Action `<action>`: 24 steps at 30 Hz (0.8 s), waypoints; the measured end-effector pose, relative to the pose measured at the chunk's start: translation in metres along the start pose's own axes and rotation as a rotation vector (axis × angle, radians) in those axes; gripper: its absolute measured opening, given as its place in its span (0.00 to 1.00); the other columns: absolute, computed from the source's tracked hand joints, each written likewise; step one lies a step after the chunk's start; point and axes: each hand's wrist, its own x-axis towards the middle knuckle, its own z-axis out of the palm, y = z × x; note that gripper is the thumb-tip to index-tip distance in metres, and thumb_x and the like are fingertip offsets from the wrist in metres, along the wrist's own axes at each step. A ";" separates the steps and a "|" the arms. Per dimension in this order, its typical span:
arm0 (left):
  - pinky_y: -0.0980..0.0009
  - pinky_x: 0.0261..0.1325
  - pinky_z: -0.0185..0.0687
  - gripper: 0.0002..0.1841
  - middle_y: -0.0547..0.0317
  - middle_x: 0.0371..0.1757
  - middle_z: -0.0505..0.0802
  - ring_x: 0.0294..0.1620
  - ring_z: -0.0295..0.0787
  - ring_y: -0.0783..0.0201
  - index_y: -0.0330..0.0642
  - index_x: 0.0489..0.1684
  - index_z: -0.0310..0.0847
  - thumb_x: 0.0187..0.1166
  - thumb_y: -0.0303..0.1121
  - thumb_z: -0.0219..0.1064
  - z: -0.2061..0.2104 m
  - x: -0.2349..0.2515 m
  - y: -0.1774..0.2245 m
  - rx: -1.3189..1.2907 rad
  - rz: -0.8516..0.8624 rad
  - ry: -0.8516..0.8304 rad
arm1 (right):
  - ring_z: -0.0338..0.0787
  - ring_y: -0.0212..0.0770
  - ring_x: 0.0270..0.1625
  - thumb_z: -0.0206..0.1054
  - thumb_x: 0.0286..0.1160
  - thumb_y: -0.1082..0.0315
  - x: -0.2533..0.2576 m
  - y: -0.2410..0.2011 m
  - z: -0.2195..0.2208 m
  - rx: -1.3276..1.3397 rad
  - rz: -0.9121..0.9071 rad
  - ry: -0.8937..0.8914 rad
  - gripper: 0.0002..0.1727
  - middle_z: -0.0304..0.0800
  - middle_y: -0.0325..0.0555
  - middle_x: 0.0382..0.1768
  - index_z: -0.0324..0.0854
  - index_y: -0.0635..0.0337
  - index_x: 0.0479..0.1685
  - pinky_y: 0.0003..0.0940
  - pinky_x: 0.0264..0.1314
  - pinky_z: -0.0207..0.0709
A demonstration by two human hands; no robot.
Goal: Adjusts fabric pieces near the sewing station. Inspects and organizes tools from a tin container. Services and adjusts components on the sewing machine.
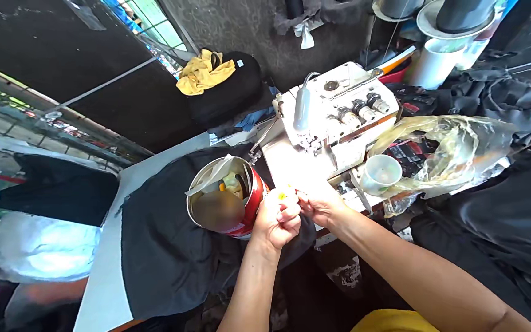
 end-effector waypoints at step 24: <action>0.85 0.04 0.52 0.25 0.66 0.06 0.72 0.01 0.60 0.78 0.45 0.14 0.68 0.90 0.32 0.38 0.032 -0.010 0.002 0.124 0.172 0.115 | 0.71 0.30 0.12 0.57 0.79 0.81 -0.006 -0.008 0.010 0.273 0.059 -0.014 0.09 0.72 0.40 0.12 0.72 0.62 0.31 0.22 0.16 0.71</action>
